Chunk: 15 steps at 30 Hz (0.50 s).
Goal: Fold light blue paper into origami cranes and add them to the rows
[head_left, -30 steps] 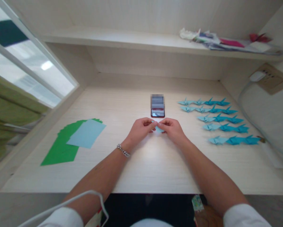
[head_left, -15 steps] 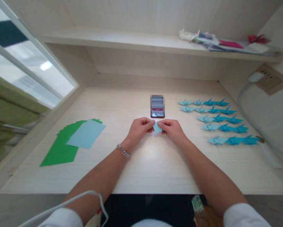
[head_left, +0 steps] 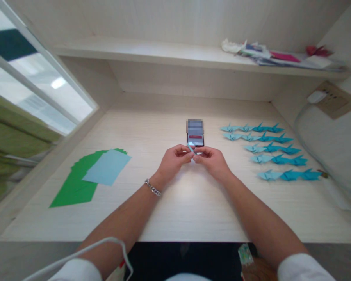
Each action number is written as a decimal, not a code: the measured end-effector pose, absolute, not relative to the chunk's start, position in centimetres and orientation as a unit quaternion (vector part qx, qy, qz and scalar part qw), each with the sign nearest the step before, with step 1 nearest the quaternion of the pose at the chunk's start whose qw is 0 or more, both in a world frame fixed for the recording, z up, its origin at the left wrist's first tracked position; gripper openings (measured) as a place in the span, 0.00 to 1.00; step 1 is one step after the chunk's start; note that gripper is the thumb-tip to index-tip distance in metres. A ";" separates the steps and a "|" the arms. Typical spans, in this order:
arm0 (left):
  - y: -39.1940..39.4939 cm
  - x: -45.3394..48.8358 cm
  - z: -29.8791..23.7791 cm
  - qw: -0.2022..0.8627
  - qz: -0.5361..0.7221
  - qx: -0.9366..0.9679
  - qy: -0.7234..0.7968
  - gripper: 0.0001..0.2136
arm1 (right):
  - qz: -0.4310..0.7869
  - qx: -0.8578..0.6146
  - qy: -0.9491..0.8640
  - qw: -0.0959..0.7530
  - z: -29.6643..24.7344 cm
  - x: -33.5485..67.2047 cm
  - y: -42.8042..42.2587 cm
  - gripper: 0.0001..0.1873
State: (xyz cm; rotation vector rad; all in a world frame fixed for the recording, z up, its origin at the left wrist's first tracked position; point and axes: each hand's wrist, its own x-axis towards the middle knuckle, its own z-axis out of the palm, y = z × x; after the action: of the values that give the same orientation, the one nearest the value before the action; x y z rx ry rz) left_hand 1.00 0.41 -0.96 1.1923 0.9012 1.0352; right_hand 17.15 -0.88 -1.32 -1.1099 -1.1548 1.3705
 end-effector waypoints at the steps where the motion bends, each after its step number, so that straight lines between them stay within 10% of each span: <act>1: 0.4 1.0 -1.0 0.618 0.455 0.513 0.385 0.11 | 0.573 -0.448 -0.477 0.493 -1.3 17.1 -0.9 0.20; 15: 0.6 1.0 -0.9 0.600 0.487 0.510 0.377 0.10 | 0.610 -0.422 -0.469 0.480 -1.4 17.5 -1.1 0.19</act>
State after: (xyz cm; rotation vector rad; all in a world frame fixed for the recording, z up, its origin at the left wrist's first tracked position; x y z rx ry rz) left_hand 1.03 0.62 -0.93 1.1818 0.8744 1.1298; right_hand 17.47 -1.10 -1.41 -1.0290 -1.1434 1.4868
